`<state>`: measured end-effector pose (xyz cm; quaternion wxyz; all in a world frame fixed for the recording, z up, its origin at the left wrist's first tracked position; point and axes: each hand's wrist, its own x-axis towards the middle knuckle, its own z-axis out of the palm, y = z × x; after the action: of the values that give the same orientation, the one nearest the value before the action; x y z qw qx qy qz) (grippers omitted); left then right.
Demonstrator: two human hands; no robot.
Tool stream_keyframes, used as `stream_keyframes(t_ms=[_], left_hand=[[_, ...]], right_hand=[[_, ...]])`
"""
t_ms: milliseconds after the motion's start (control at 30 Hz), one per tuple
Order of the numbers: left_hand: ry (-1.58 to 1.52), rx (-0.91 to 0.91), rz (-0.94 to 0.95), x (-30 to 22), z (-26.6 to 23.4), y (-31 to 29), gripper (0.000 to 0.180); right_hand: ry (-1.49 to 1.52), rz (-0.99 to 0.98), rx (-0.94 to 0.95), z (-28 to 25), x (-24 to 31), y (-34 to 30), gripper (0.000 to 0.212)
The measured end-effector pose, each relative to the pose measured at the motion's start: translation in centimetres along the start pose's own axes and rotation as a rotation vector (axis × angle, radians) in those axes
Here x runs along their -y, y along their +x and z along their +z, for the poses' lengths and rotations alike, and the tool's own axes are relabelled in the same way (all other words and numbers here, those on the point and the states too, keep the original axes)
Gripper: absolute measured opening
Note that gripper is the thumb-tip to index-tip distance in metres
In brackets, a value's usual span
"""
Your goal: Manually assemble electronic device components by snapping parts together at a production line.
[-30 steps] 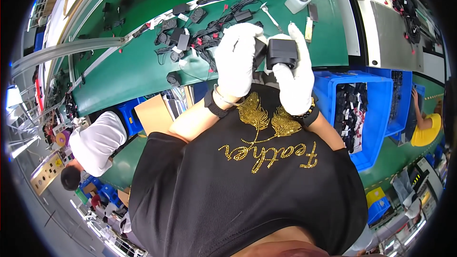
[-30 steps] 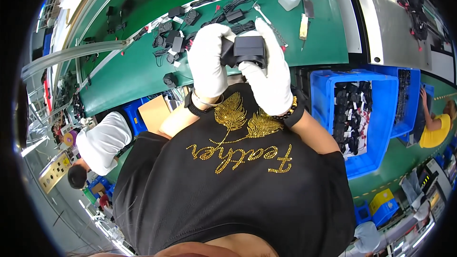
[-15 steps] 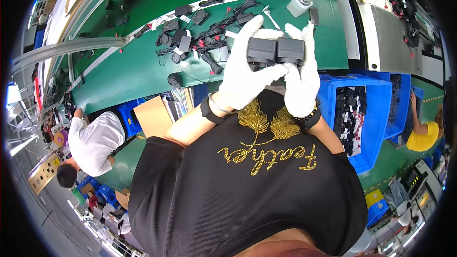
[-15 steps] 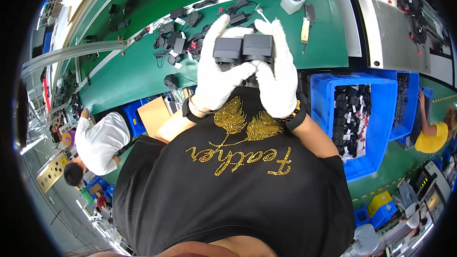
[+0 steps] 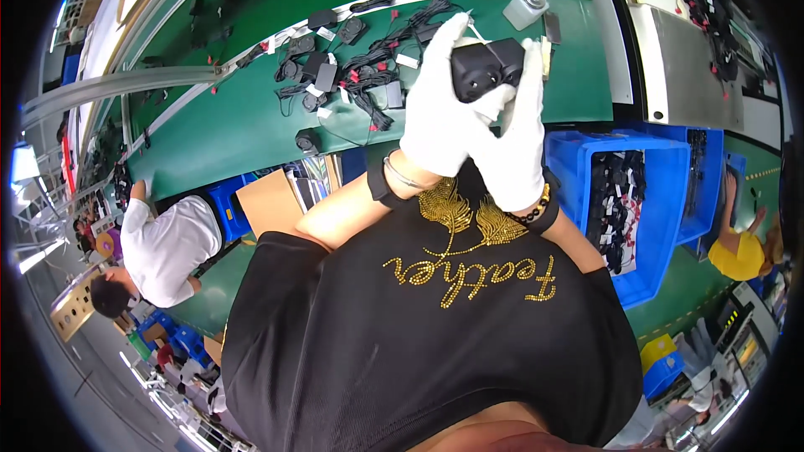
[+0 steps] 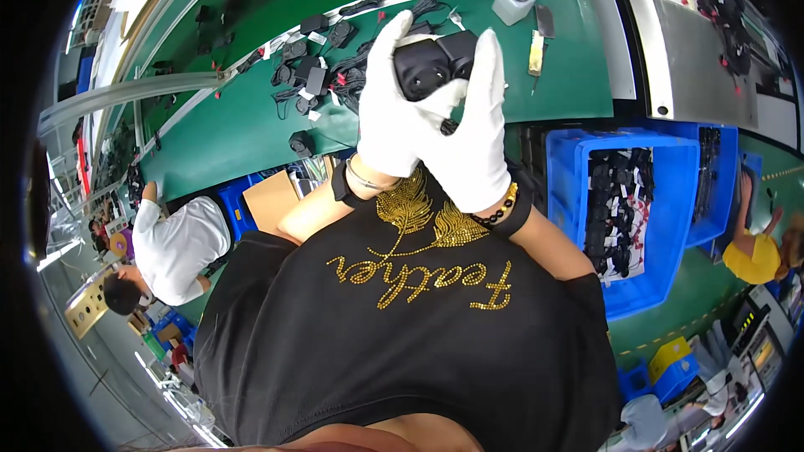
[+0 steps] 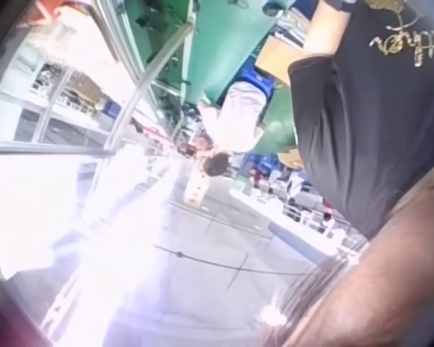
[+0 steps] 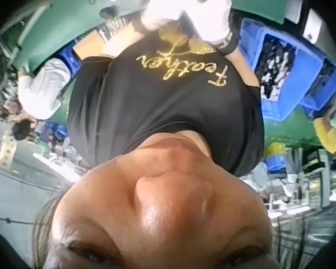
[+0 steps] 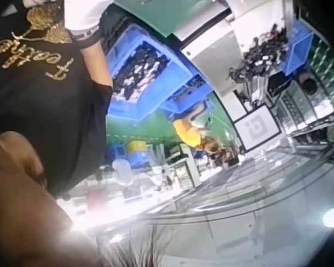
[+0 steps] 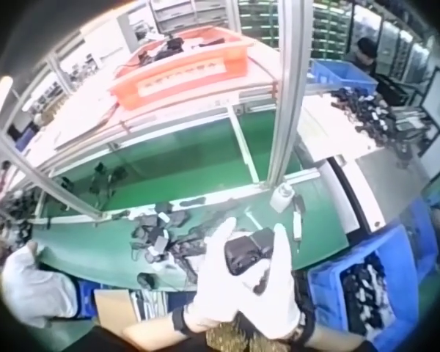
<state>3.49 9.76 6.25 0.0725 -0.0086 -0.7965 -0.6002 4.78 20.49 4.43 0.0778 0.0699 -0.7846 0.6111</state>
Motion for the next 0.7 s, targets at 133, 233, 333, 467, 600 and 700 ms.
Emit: stream_keyframes(t_ms=[133, 233, 333, 467, 600, 700], left_hand=[[0.062, 0.21, 0.213, 1.0, 1.1, -1.0, 0.082], [0.092, 0.434, 0.212, -0.6, 0.9, -1.3, 0.075], [-0.208, 0.538, 0.017, -3.1, -0.7, -0.5, 0.06], [-0.281, 0.229, 0.02, -4.5, -0.2, 2.2, 0.055], [0.152, 0.602, 0.289, -3.6, 2.1, 4.3, 0.079], [0.216, 0.844, 0.144, -5.3, 4.8, 4.9, 0.074]], right_hand=[[0.121, 0.086, -0.033, -0.9, 0.1, 0.6, 0.09], [0.656, 0.347, -0.107, -2.5, -0.5, 0.3, 0.06], [1.379, 0.577, -0.145, -4.9, -2.1, 0.2, 0.058], [1.83, 0.548, 0.082, -7.8, -2.0, -0.4, 0.07], [0.811, 0.285, -0.103, -8.7, -2.2, -2.5, 0.089], [-0.214, 0.027, -0.244, -8.8, -2.8, -3.8, 0.11]])
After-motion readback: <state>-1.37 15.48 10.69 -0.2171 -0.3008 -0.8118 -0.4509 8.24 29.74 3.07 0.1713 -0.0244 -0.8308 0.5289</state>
